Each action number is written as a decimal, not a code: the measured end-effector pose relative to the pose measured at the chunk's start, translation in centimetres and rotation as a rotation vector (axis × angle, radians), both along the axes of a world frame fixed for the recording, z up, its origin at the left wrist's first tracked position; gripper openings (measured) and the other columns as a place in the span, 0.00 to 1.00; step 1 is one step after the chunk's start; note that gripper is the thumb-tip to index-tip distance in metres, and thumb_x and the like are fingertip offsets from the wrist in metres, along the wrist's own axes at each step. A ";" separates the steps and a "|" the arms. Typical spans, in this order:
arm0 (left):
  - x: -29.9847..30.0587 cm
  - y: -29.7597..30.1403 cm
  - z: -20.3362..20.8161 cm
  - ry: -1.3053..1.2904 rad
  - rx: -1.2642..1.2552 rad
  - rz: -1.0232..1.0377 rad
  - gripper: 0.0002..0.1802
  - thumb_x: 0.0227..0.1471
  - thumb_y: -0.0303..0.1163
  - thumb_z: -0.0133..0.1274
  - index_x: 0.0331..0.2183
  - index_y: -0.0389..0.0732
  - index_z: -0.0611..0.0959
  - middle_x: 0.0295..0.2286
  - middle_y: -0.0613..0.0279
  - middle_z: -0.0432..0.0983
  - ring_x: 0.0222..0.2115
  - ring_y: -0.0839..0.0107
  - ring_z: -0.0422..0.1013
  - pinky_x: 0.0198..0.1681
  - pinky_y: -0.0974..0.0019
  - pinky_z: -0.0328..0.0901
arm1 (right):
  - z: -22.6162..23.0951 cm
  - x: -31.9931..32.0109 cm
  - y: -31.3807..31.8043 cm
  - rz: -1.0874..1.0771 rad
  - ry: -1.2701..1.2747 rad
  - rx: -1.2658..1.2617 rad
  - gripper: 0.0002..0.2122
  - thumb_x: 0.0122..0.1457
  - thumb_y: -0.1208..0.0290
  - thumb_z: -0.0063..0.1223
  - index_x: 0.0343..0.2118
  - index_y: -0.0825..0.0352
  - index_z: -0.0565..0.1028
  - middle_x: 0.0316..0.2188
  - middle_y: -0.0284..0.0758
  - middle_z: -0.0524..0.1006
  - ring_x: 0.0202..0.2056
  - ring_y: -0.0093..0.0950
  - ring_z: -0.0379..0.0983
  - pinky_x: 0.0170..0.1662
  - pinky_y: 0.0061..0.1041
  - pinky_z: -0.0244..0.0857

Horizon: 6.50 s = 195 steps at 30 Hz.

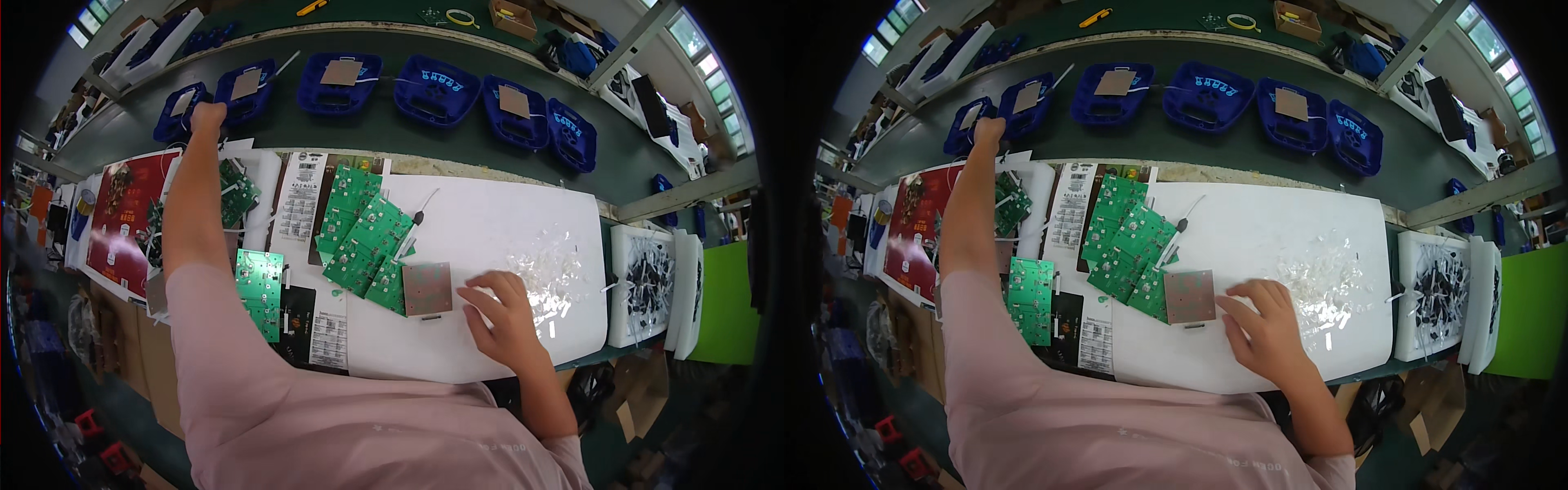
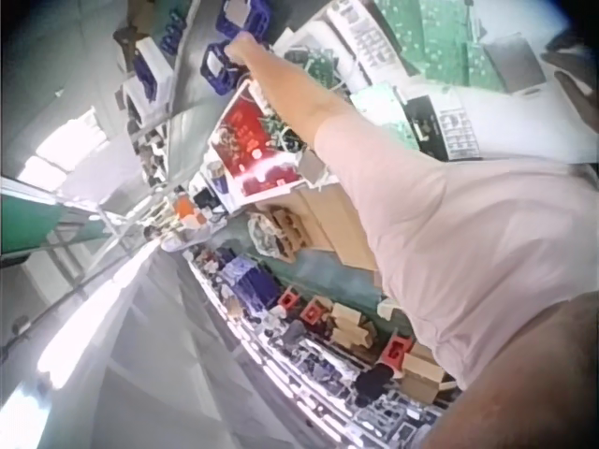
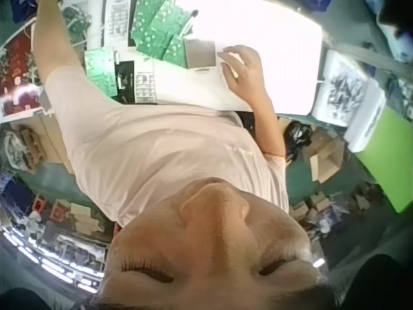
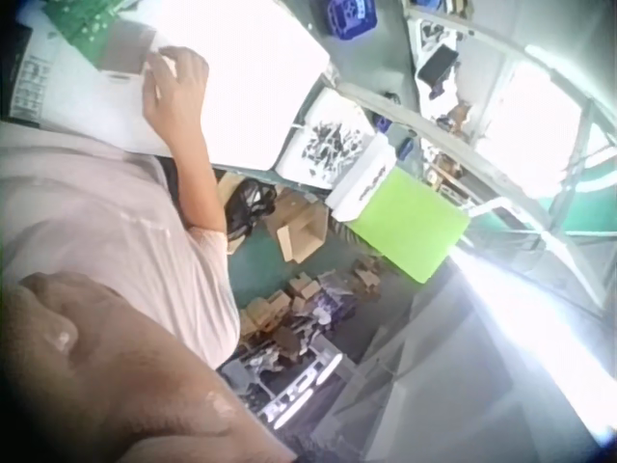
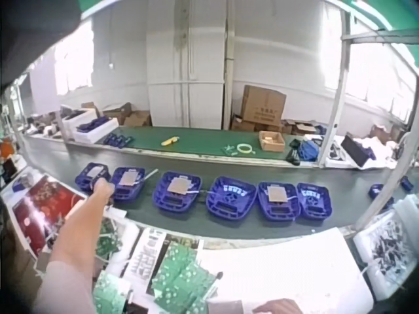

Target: The person attaches a cable to a circuit board, places the board into a blue plastic housing, and presses a metal plate over it before placing the unit on a conveyor belt.

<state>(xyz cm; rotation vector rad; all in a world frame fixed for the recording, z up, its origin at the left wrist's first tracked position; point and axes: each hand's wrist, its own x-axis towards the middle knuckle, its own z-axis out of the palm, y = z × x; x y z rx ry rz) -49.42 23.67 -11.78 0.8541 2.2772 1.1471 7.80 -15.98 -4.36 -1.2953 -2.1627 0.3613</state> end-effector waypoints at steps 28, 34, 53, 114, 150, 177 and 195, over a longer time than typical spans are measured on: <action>34.5 -5.7 4.7 0.681 -0.214 -0.721 0.32 0.53 0.39 0.58 0.56 0.35 0.72 0.44 0.39 0.81 0.51 0.51 0.77 0.52 0.51 0.73 | 0.6 1.4 3.0 0.262 -0.253 -0.033 0.20 0.38 0.67 0.70 0.37 0.66 0.78 0.53 0.43 0.75 0.52 0.40 0.72 0.52 0.37 0.66; 34.6 -5.8 5.7 -0.226 -0.109 -0.537 0.18 0.52 0.20 0.53 0.46 0.31 0.74 0.42 0.45 0.76 0.45 0.55 0.78 0.48 0.50 0.78 | 1.4 2.6 2.9 0.252 -0.248 -0.016 0.20 0.38 0.66 0.72 0.36 0.63 0.77 0.51 0.41 0.77 0.54 0.41 0.70 0.55 0.41 0.63; 46.2 -38.1 6.5 -0.847 0.501 -0.931 0.40 0.40 0.20 0.68 0.52 0.35 0.63 0.46 0.52 0.72 0.48 0.66 0.73 0.52 0.61 0.74 | 0.0 6.6 2.9 -0.254 0.710 0.201 0.18 0.49 0.68 0.74 0.37 0.69 0.75 0.49 0.44 0.79 0.45 0.32 0.75 0.47 0.29 0.69; 22.4 -7.2 3.1 -0.812 0.242 -0.436 0.07 0.51 0.14 0.51 0.35 0.29 0.78 0.36 0.50 0.74 0.37 0.54 0.77 0.46 0.40 0.79 | 0.9 7.5 -5.8 -0.375 -0.124 0.292 0.15 0.50 0.76 0.62 0.43 0.62 0.82 0.43 0.36 0.76 0.49 0.37 0.73 0.67 0.54 0.48; 30.9 -35.2 6.9 1.200 0.398 -0.643 0.20 0.50 0.29 0.64 0.46 0.45 0.82 0.32 0.56 0.78 0.35 0.50 0.75 0.44 0.51 0.67 | -2.6 11.5 -7.6 -0.387 0.217 0.167 0.13 0.48 0.81 0.62 0.39 0.64 0.82 0.38 0.36 0.79 0.42 0.37 0.76 0.49 0.38 0.65; 45.9 -33.9 6.7 -1.027 0.224 -1.005 0.23 0.50 0.16 0.60 0.49 0.34 0.76 0.42 0.55 0.82 0.40 0.70 0.80 0.43 0.65 0.77 | 0.2 11.6 2.0 -0.099 0.896 -0.326 0.06 0.61 0.77 0.63 0.37 0.73 0.80 0.31 0.32 0.81 0.31 0.18 0.75 0.36 0.18 0.69; 47.3 -35.4 2.7 -0.076 0.519 -1.165 0.16 0.51 0.18 0.62 0.41 0.37 0.74 0.32 0.63 0.80 0.32 0.80 0.75 0.34 0.72 0.69 | -1.7 7.8 4.0 -0.196 0.531 0.041 0.03 0.56 0.82 0.62 0.33 0.72 0.80 0.30 0.36 0.81 0.31 0.25 0.80 0.37 0.23 0.74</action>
